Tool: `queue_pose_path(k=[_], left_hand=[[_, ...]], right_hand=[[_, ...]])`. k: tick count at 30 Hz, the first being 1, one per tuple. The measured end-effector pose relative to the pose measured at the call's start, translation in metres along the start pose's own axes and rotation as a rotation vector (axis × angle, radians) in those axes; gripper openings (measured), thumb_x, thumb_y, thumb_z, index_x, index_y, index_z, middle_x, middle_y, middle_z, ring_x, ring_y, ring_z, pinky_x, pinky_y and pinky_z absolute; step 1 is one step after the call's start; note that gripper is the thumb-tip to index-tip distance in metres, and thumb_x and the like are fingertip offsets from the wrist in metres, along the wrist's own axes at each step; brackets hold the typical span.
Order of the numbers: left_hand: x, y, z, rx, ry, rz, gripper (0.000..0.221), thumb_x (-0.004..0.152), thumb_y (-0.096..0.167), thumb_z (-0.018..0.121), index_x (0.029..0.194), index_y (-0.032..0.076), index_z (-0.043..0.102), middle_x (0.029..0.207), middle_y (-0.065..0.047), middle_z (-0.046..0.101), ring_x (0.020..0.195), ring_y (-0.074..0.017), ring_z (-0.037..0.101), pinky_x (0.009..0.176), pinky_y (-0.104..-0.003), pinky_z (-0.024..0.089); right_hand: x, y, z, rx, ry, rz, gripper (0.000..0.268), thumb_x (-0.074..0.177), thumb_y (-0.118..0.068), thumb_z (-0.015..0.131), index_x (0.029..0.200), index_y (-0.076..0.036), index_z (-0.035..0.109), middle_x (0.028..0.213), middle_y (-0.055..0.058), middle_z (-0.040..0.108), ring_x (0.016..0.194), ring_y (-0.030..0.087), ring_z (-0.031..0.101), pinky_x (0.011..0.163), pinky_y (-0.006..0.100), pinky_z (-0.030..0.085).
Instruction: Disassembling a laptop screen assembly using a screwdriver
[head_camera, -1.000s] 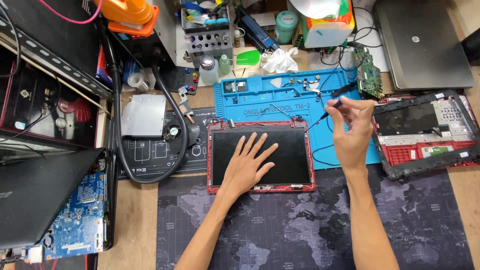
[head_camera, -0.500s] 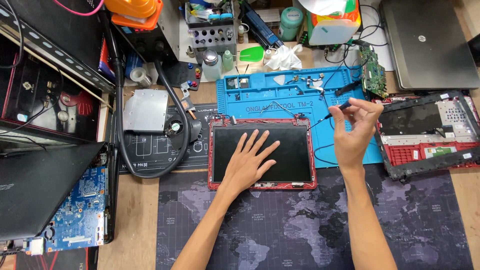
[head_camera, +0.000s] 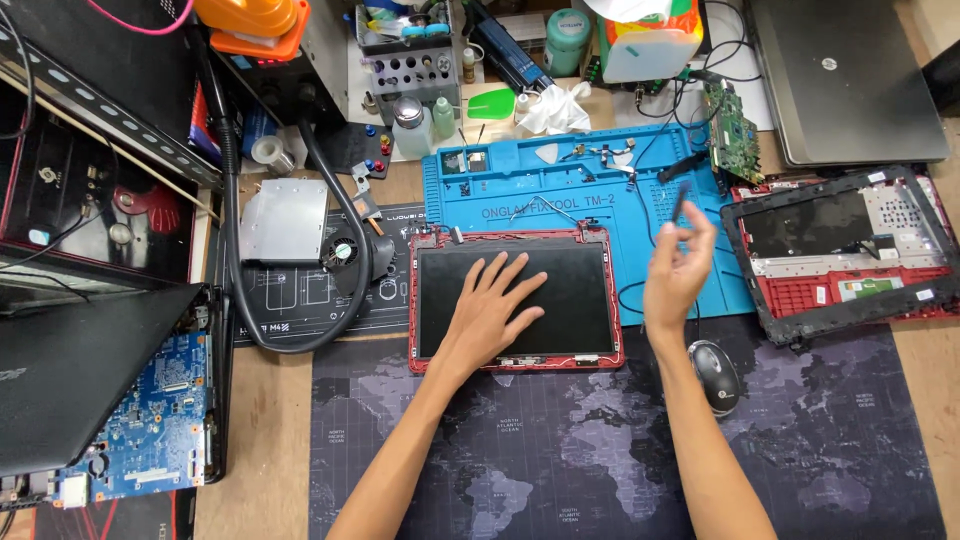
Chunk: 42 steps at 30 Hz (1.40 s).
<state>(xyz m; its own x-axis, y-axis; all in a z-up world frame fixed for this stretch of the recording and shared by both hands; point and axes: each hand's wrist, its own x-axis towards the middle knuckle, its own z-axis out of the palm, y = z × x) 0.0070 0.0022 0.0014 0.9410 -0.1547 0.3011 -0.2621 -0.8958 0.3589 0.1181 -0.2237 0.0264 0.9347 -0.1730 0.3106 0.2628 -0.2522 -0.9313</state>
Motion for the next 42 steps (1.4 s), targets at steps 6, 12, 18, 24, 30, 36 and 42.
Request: queue_pose_path(k=[6, 12, 18, 24, 30, 36, 42], left_hand=[[0.045, -0.02, 0.029, -0.042, 0.075, -0.042, 0.027, 0.101, 0.048, 0.055, 0.117, 0.031, 0.067, 0.104, 0.005, 0.067, 0.098, -0.0179, 0.062, 0.086, -0.037, 0.044], [0.119, -0.036, 0.038, -0.017, 0.2, -0.014, 0.008, 0.096, 0.028, 0.064, 0.098, 0.023, 0.069, 0.083, 0.001, 0.062, 0.081, -0.0215, 0.062, 0.075, -0.036, 0.044], [0.178, -0.066, 0.099, 0.157, 0.211, 0.047, 0.005, 0.088, 0.018, 0.071, 0.091, 0.021, 0.067, 0.077, 0.001, 0.061, 0.075, -0.0202, 0.061, 0.071, -0.037, 0.041], [0.195, -0.048, 0.099, 0.266, 0.193, 0.05, 0.014, 0.076, -0.001, 0.079, 0.082, 0.01, 0.072, 0.07, -0.004, 0.066, 0.063, -0.0227, 0.061, 0.069, -0.038, 0.038], [0.197, -0.031, 0.084, 0.324, 0.209, 0.049, 0.016, 0.071, -0.008, 0.079, 0.076, 0.005, 0.072, 0.067, -0.008, 0.067, 0.063, -0.0252, 0.064, 0.073, -0.04, 0.04], [0.2, -0.03, 0.083, 0.367, 0.163, 0.074, 0.017, 0.072, -0.007, 0.081, 0.083, 0.003, 0.073, 0.07, -0.008, 0.068, 0.063, -0.0223, 0.065, 0.076, -0.04, 0.039], [0.178, -0.023, 0.052, 0.175, 0.216, 0.041, 0.02, 0.076, -0.001, 0.082, 0.092, 0.0, 0.07, 0.076, -0.012, 0.067, 0.065, -0.0263, 0.067, 0.075, -0.039, 0.042]], right_hand=[[-0.013, 0.029, 0.01, -0.091, -0.123, 0.061, 0.031, 0.11, -0.008, 0.051, 0.139, 0.002, 0.051, 0.09, 0.016, 0.061, 0.066, 0.016, 0.062, 0.058, 0.028, 0.048], [-0.014, 0.03, 0.011, -0.012, -0.08, 0.089, 0.029, 0.107, -0.007, 0.053, 0.136, 0.0, 0.053, 0.087, 0.013, 0.061, 0.059, 0.011, 0.057, 0.051, 0.023, 0.045], [-0.014, 0.025, 0.011, -0.002, -0.079, 0.111, 0.03, 0.105, -0.005, 0.053, 0.135, 0.0, 0.054, 0.087, 0.014, 0.061, 0.059, 0.011, 0.057, 0.052, 0.023, 0.045], [-0.014, 0.027, 0.011, 0.005, -0.083, 0.103, 0.029, 0.106, -0.005, 0.052, 0.135, 0.0, 0.054, 0.087, 0.014, 0.061, 0.058, 0.012, 0.057, 0.052, 0.024, 0.046], [-0.013, 0.031, 0.011, 0.0, -0.083, 0.059, 0.03, 0.105, -0.005, 0.052, 0.134, 0.001, 0.054, 0.086, 0.015, 0.061, 0.058, 0.012, 0.059, 0.05, 0.024, 0.045], [-0.013, 0.027, 0.012, 0.016, -0.067, 0.072, 0.03, 0.106, -0.005, 0.052, 0.134, 0.001, 0.054, 0.086, 0.013, 0.061, 0.057, 0.011, 0.058, 0.05, 0.024, 0.045], [-0.014, 0.025, 0.01, 0.045, -0.061, 0.118, 0.029, 0.106, -0.008, 0.057, 0.133, 0.0, 0.056, 0.084, 0.012, 0.061, 0.054, 0.012, 0.056, 0.049, 0.024, 0.045]])
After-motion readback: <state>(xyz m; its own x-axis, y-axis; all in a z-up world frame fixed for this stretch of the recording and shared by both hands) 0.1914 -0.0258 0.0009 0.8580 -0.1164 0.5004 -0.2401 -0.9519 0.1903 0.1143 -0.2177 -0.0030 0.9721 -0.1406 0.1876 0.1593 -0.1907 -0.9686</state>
